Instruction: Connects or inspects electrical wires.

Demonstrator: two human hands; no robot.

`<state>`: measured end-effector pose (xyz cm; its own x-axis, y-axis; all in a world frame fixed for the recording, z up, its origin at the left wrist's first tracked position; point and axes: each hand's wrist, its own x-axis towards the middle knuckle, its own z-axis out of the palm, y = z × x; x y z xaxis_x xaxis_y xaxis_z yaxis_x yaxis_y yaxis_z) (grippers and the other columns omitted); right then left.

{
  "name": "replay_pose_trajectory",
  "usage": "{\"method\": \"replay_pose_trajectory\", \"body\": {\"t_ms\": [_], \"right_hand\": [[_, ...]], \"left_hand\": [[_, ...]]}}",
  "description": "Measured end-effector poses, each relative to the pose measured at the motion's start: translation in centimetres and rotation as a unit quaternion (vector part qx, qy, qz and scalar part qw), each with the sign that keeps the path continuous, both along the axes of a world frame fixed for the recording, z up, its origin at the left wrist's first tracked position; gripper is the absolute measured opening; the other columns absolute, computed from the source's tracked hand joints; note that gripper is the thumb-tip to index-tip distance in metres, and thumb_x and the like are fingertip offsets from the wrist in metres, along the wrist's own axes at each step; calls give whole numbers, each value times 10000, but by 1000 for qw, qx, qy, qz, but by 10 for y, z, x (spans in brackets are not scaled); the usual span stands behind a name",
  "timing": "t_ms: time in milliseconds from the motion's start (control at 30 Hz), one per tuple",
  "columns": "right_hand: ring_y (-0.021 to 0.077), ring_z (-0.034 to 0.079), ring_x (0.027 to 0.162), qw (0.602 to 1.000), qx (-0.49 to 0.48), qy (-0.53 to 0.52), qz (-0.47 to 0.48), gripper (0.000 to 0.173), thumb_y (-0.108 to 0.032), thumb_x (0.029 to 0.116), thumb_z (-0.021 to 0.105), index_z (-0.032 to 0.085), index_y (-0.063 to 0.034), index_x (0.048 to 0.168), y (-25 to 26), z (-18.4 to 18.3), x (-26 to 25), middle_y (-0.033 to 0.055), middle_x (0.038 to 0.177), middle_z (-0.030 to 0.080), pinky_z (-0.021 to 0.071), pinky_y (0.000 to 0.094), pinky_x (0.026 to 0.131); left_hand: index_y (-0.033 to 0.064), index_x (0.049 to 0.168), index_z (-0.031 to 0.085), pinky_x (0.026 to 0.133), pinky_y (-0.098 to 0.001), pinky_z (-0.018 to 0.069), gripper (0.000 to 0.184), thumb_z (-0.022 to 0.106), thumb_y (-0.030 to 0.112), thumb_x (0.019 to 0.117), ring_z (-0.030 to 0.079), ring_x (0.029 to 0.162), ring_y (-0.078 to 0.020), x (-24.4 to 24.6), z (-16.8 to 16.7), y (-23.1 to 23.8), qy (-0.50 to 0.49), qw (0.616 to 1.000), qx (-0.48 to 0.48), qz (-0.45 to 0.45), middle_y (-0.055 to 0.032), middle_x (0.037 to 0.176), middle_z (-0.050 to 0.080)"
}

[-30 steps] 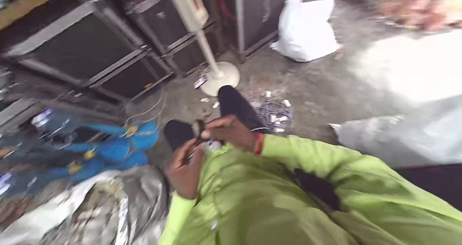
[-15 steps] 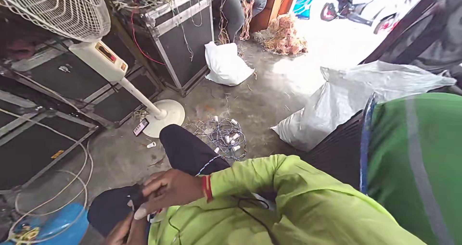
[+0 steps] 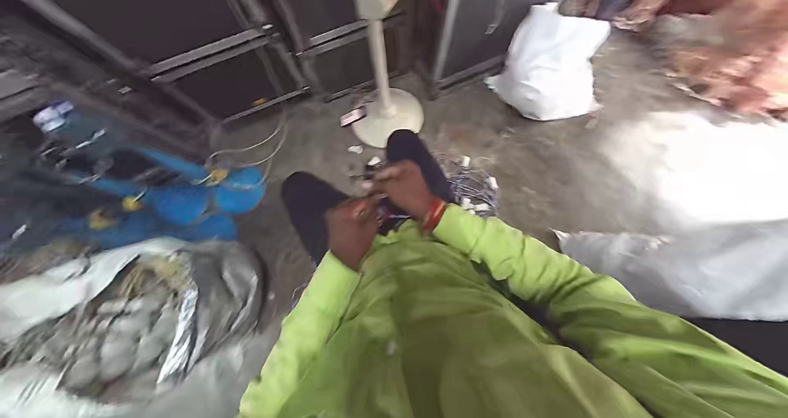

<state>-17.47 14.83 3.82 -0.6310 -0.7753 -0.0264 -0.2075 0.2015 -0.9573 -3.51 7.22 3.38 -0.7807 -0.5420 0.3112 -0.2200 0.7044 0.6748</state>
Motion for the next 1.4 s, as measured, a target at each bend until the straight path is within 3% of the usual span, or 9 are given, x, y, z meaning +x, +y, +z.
{"method": "replay_pose_trajectory", "body": {"t_ms": [100,200,367,500,667,833,1000,1200,1400], "right_hand": [[269,643,784,992,75,103,-7,256,-196,919,707,690,-3,750,-31,0,-13,133,796,674,502,516,735],[473,629,1167,959,213,181,-45,323,-187,1016,570,699,79,1147,-47,-18,-75,312,1198,667,461,663,1005],[123,597,649,994,-36,92,-49,306,-277,1039,585,662,3,942,-13,33,-82,50,754,617,546,344,636],[74,686,875,988,-63,-120,70,208,-215,1081,497,617,-65,1159,29,37,-24,-2,986,708,587,287,824],[105,728,874,986,-144,-80,37,333,-13,830,809,688,17,1138,35,15,16,64,972,760,630,311,798],[113,686,777,982,-164,-80,49,269,7,857,772,665,129,1072,33,33,10,149,871,720,584,285,750],[97,673,738,981,-132,-118,83,245,0,888,741,653,114,1086,37,41,11,124,851,717,577,280,720],[109,644,677,986,-61,-141,70,219,-50,879,772,692,31,1067,43,43,15,75,765,691,567,306,657],[78,645,637,985,-33,-124,112,201,-41,859,784,689,-5,1034,44,44,9,23,747,706,551,259,574]], "left_hand": [[16,827,735,608,-405,532,233,658,167,987,627,615,-178,-1,-1,-16,12,997,70,-4,-96,721,682],[-20,885,771,695,-336,597,177,656,97,954,688,702,-134,1,10,-1,52,986,89,-129,-103,786,728],[-11,927,747,654,-285,549,229,623,163,1008,634,673,-66,-11,23,-27,82,957,273,-54,-50,783,715],[34,861,733,478,-164,367,255,571,131,1032,468,529,-1,-13,39,-34,185,892,412,-28,53,652,599],[70,985,770,631,-239,560,185,610,161,1010,636,670,-41,11,28,-27,169,927,333,-37,33,805,723],[107,974,716,639,-171,536,267,476,165,1074,618,683,38,8,19,-26,148,949,276,-42,156,826,695],[-82,1533,282,490,-162,499,564,489,174,1075,574,592,36,16,16,-13,111,948,299,-8,61,939,676],[-54,1048,742,814,-275,596,255,632,172,1009,696,901,-93,26,10,-21,147,984,91,-39,-116,1039,731],[56,1064,766,646,-263,585,182,636,170,1009,665,739,-69,40,26,-34,-5,972,213,-94,-30,994,730]]}}
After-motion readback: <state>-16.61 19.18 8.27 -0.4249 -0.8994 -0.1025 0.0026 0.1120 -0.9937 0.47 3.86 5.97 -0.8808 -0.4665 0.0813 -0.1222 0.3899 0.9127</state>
